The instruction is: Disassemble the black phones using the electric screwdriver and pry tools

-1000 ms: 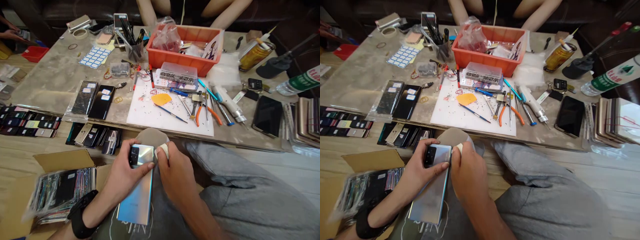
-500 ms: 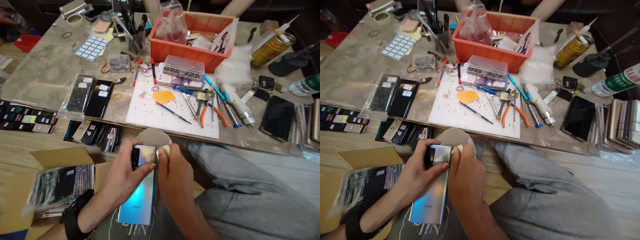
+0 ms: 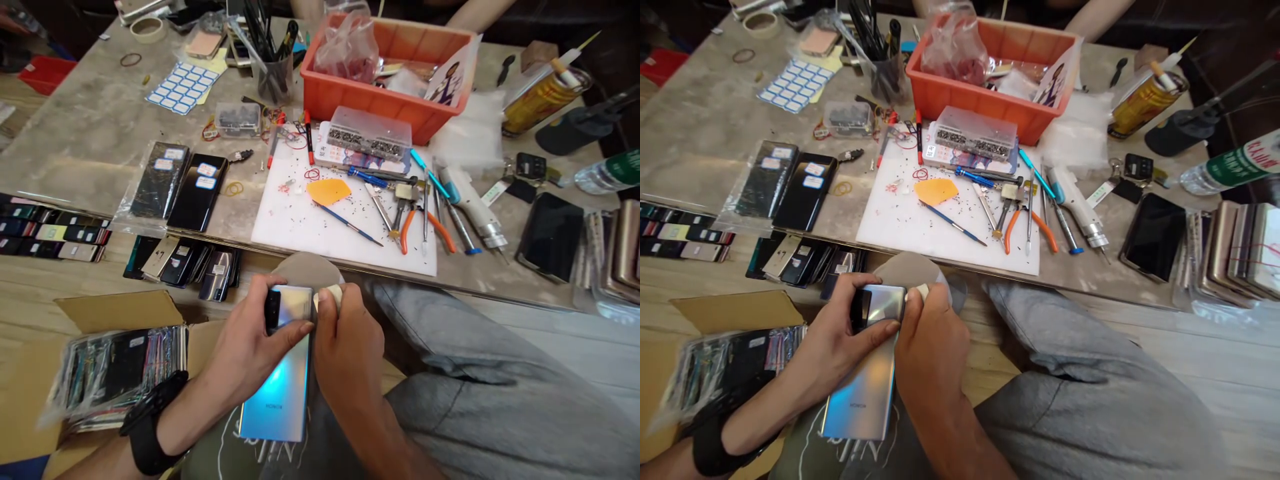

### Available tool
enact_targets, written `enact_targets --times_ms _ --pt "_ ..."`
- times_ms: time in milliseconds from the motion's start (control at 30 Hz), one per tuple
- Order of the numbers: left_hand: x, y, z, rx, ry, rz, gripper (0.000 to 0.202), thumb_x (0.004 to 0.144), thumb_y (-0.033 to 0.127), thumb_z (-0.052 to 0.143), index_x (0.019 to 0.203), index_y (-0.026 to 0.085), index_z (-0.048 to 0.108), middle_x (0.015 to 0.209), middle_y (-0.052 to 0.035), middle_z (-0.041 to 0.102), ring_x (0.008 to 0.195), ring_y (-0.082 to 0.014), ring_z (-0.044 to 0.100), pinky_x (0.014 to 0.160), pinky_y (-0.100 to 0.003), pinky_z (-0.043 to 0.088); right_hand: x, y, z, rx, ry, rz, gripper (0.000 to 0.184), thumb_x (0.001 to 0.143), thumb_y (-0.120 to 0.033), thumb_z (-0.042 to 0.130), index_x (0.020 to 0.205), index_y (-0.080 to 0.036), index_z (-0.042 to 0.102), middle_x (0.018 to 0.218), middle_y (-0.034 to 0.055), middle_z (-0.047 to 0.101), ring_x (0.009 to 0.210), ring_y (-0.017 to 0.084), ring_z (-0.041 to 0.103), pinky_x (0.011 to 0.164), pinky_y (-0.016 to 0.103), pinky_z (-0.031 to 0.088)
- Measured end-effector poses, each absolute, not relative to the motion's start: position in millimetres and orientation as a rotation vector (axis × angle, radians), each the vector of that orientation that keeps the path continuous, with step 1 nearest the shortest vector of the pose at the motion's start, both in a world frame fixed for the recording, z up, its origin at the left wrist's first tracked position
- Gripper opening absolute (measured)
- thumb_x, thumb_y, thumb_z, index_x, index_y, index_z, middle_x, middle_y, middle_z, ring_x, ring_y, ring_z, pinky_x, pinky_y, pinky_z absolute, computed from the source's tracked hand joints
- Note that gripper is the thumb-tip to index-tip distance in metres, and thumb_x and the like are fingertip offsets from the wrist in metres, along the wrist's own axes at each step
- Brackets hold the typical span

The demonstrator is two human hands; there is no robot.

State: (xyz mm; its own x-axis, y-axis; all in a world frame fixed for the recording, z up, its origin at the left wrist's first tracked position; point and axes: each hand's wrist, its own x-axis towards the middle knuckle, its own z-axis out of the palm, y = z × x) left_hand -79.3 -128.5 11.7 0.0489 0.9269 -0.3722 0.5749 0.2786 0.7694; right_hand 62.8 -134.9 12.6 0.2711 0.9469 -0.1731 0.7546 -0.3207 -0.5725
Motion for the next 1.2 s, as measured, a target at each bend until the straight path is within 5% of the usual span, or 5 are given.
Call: enact_targets --times_ms 267,500,767,933,1200 --pt "-77.8 -128.5 10.4 1.319 1.593 0.505 0.052 0.079 0.048 0.074 0.118 0.025 0.047 0.094 0.0001 0.063 0.085 -0.0211 0.058 0.077 -0.034 0.044 72.8 -131.2 15.7 -2.123 -1.554 0.811 0.025 0.094 -0.041 0.039 0.078 -0.024 0.046 0.064 0.0018 0.061 0.057 0.02 0.055 0.054 0.029 0.024" --pt "-90.5 -141.2 9.6 0.998 1.375 0.876 0.042 0.088 0.042 0.065 0.123 0.024 0.052 0.107 -0.0018 0.064 0.098 -0.0189 0.06 0.083 -0.028 0.047 103.6 -122.7 17.5 -1.672 -1.083 1.498 0.032 0.089 -0.051 0.053 0.082 -0.02 0.06 0.062 0.0001 0.067 0.054 0.017 0.064 0.056 0.028 0.053" --pt "-109.0 -152.7 13.4 0.327 1.114 1.103 0.044 0.074 0.03 0.085 0.111 0.016 0.065 0.089 -0.0015 0.07 0.073 -0.0122 0.063 0.069 -0.023 0.05 119.6 -40.2 8.5 -1.718 -1.299 1.249 0.038 0.092 -0.03 0.052 0.126 -0.016 0.061 0.075 0.0053 0.073 0.065 0.018 0.071 0.063 0.028 0.058" --pt "-119.2 -157.8 12.8 0.246 1.029 1.197 0.028 0.075 0.035 0.084 0.082 0.012 0.069 0.071 -0.0028 0.07 0.06 -0.0122 0.061 0.061 -0.023 0.051 108.4 1.1 -5.4 -1.804 -1.443 1.141 0.039 0.09 -0.026 0.054 0.125 -0.012 0.064 0.069 0.007 0.072 0.06 0.02 0.07 0.063 0.03 0.055" --pt "-150.7 -159.2 6.8 0.246 1.008 1.309 0.024 0.074 0.024 0.082 0.091 0.016 0.066 0.086 -0.0048 0.074 0.076 -0.0166 0.069 0.076 -0.029 0.057 119.3 -19.7 1.2 -1.836 -1.523 1.062 0.052 0.088 -0.039 0.053 0.133 -0.014 0.054 0.072 0.007 0.073 0.063 0.024 0.07 0.067 0.035 0.055"
